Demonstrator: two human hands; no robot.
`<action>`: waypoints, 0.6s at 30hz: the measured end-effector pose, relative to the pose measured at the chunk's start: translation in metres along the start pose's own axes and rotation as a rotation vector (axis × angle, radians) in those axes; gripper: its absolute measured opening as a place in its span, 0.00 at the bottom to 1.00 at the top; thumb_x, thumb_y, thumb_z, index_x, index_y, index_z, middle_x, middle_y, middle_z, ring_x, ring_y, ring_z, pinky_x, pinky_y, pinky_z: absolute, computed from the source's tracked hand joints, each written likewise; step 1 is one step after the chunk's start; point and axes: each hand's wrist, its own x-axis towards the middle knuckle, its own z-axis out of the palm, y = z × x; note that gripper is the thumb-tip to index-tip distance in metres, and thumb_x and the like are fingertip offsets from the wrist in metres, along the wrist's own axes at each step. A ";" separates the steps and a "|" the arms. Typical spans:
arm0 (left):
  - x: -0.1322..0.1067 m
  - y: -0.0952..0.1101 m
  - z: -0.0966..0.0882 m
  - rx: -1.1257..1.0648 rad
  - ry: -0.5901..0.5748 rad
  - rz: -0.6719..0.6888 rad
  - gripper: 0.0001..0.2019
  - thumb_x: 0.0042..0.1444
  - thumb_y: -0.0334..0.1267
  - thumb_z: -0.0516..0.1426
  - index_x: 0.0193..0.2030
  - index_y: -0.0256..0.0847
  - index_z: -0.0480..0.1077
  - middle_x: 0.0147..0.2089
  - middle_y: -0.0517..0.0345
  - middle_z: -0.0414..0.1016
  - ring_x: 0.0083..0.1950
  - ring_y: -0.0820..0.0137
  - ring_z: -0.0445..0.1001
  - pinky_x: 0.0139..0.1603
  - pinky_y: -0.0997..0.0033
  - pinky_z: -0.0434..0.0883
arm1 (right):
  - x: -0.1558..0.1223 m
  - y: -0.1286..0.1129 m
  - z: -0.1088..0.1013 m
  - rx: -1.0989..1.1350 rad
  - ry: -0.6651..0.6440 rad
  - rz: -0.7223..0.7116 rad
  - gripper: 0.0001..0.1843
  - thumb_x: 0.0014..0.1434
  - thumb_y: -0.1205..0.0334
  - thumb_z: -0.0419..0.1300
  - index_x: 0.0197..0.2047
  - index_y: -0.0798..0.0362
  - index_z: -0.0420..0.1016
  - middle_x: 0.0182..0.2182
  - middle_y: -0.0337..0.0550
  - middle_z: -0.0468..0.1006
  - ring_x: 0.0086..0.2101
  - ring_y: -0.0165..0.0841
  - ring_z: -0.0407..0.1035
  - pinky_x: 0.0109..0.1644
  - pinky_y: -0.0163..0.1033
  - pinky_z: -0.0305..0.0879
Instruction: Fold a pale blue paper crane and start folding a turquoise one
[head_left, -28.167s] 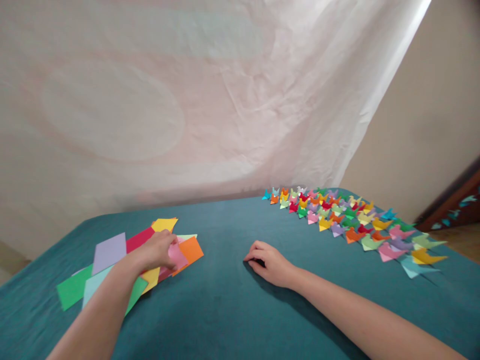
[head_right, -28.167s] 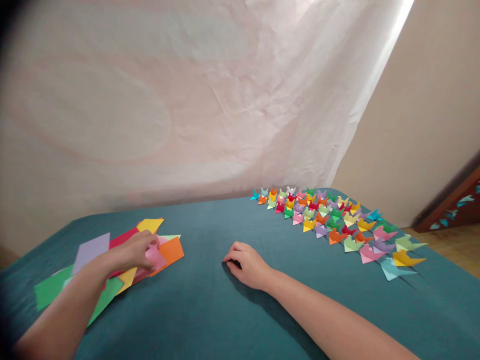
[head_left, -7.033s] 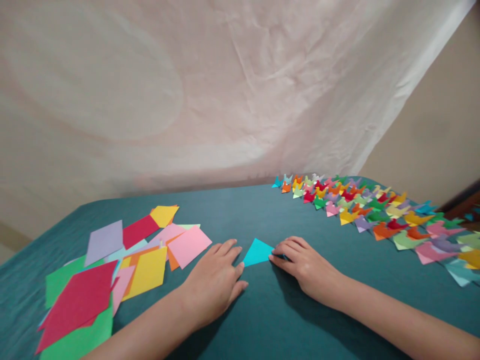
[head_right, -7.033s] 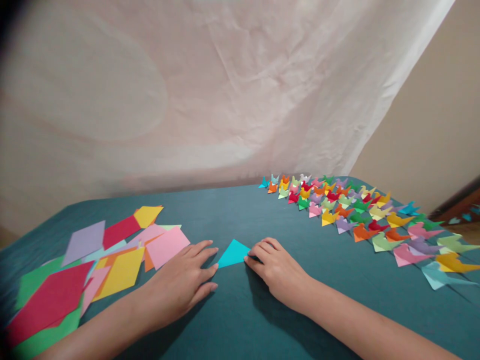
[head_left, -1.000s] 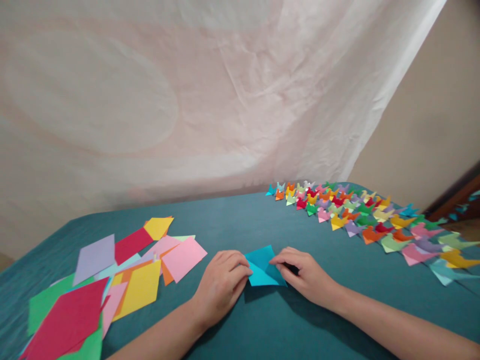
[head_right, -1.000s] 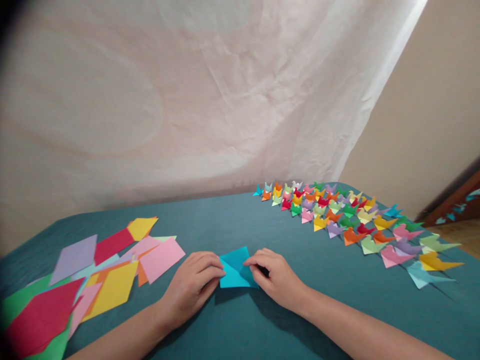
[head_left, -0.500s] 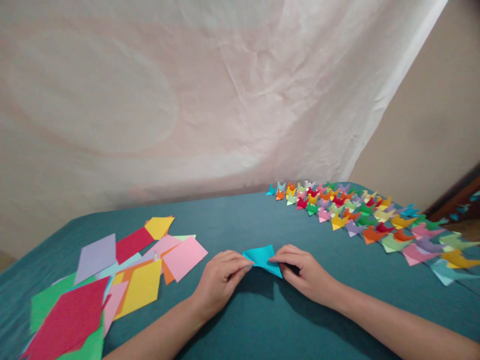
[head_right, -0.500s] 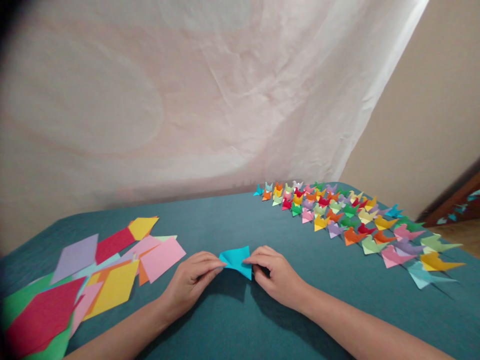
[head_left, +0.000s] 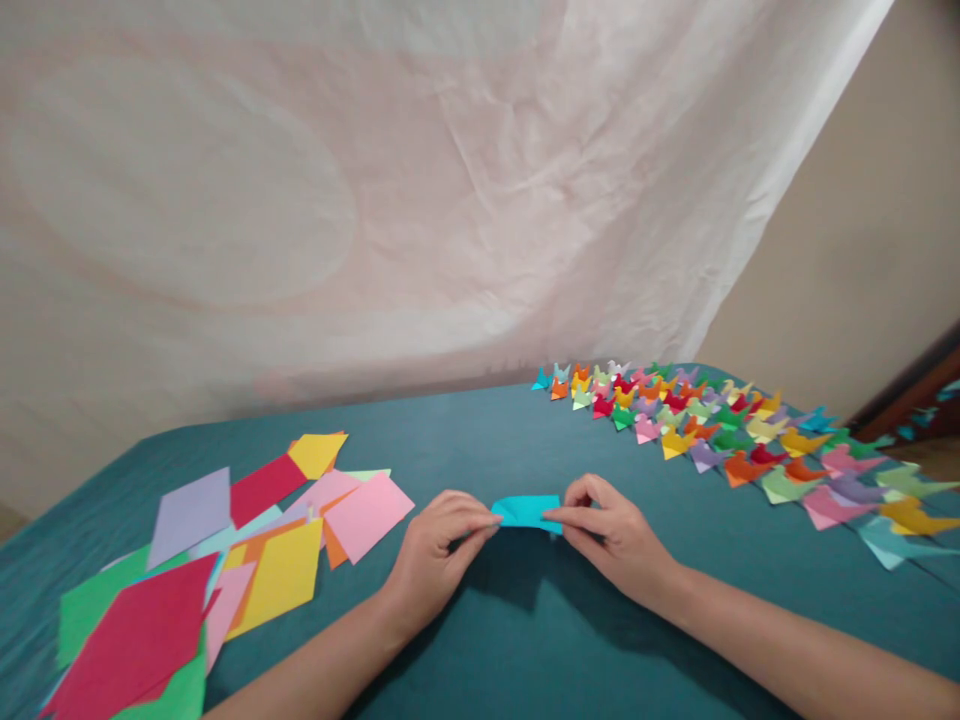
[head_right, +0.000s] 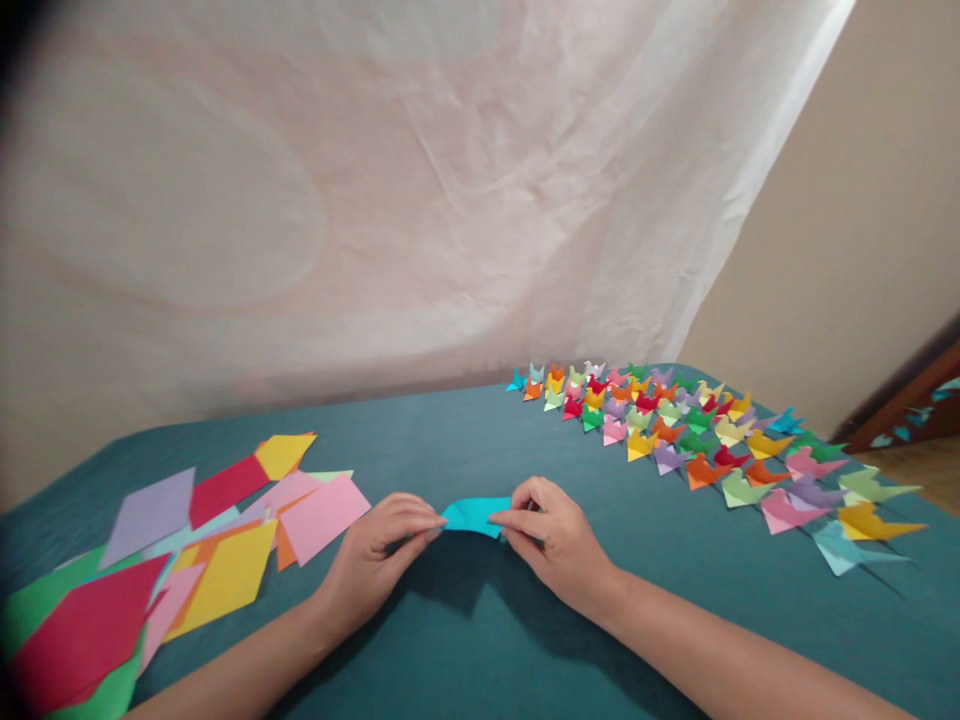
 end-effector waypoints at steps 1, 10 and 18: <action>0.000 0.000 0.000 0.016 0.013 0.032 0.07 0.58 0.33 0.55 0.39 0.43 0.75 0.36 0.55 0.77 0.40 0.69 0.72 0.43 0.67 0.70 | -0.001 0.000 -0.001 -0.051 0.011 -0.053 0.11 0.60 0.68 0.54 0.42 0.48 0.76 0.33 0.43 0.70 0.34 0.32 0.65 0.36 0.39 0.61; -0.004 0.000 -0.001 0.239 -0.002 0.074 0.06 0.57 0.29 0.54 0.31 0.40 0.71 0.35 0.56 0.76 0.41 0.68 0.71 0.42 0.65 0.67 | -0.001 -0.007 -0.002 -0.264 -0.168 -0.329 0.09 0.60 0.70 0.53 0.37 0.51 0.74 0.31 0.44 0.73 0.36 0.35 0.66 0.42 0.44 0.61; -0.006 0.003 0.000 0.382 -0.173 0.055 0.07 0.57 0.28 0.53 0.36 0.41 0.71 0.37 0.57 0.75 0.42 0.67 0.69 0.42 0.66 0.65 | 0.001 -0.005 0.002 -0.126 -0.303 -0.286 0.10 0.60 0.71 0.50 0.39 0.53 0.71 0.39 0.46 0.75 0.43 0.36 0.66 0.47 0.44 0.61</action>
